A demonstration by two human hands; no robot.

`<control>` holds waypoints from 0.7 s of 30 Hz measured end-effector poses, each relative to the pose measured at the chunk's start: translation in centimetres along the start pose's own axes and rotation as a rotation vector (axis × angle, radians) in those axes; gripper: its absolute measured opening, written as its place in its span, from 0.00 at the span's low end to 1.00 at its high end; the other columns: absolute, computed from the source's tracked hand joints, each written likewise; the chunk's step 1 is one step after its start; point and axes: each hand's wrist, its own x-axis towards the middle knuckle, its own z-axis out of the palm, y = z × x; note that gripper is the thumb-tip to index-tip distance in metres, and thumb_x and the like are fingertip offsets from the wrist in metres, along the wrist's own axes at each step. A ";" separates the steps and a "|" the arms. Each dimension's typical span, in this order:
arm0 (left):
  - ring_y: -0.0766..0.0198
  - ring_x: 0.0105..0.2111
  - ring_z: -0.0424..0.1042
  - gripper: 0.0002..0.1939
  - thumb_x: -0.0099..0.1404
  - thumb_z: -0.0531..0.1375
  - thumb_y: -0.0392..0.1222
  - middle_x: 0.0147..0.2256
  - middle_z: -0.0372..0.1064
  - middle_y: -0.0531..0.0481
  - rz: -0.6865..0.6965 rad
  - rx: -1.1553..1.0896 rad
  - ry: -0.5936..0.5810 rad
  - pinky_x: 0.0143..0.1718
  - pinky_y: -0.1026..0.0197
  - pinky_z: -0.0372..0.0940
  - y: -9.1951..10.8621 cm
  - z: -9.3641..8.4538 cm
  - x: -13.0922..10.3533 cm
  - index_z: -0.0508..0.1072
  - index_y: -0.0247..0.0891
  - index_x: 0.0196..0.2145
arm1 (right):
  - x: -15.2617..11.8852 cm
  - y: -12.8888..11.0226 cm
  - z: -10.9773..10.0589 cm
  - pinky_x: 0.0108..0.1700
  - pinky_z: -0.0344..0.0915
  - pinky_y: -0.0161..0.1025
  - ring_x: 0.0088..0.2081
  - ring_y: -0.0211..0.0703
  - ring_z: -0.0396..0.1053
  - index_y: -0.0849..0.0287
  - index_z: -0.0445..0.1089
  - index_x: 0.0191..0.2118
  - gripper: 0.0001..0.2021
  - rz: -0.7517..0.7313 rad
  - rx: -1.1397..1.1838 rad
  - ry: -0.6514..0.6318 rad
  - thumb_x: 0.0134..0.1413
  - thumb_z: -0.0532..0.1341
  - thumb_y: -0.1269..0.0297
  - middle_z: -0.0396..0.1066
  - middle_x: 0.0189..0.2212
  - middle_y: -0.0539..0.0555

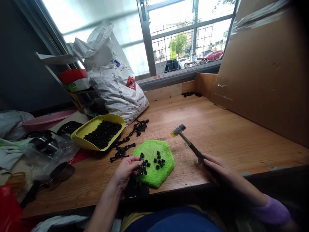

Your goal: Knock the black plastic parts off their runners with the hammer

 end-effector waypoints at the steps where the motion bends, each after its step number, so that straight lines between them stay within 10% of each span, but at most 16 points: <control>1: 0.77 0.17 0.61 0.12 0.48 0.67 0.40 0.21 0.66 0.55 0.002 0.009 0.007 0.17 0.74 0.53 0.0 0.0 0.0 0.69 0.32 0.28 | -0.1 -0.2 0.1 0.24 0.61 0.33 0.26 0.40 0.64 0.59 0.66 0.41 0.15 -0.036 -0.064 0.042 0.60 0.51 0.53 0.65 0.26 0.52; 5: 0.77 0.15 0.59 0.12 0.47 0.67 0.39 0.19 0.65 0.56 -0.006 0.055 0.011 0.16 0.74 0.51 0.2 0.4 0.1 0.68 0.32 0.26 | -0.4 -2.4 1.1 0.42 0.60 0.37 0.40 0.47 0.64 0.57 0.65 0.45 0.13 -0.194 -0.305 0.053 0.62 0.50 0.57 0.67 0.35 0.54; 16: 0.78 0.13 0.54 0.13 0.46 0.66 0.42 0.16 0.60 0.58 0.006 0.108 -0.027 0.15 0.73 0.47 0.7 0.4 0.2 0.66 0.33 0.23 | 0.8 -5.9 5.0 0.25 0.47 0.35 0.21 0.38 0.55 0.57 0.56 0.31 0.12 -0.252 -0.850 -0.175 0.65 0.45 0.60 0.58 0.20 0.48; 21: 0.78 0.13 0.54 0.14 0.47 0.66 0.41 0.17 0.60 0.58 -0.014 0.111 -0.049 0.14 0.73 0.47 0.7 0.3 0.4 0.64 0.34 0.23 | 0.8 -7.0 5.1 0.28 0.52 0.34 0.24 0.38 0.59 0.57 0.56 0.35 0.11 -0.355 -0.686 -0.086 0.66 0.42 0.61 0.61 0.25 0.50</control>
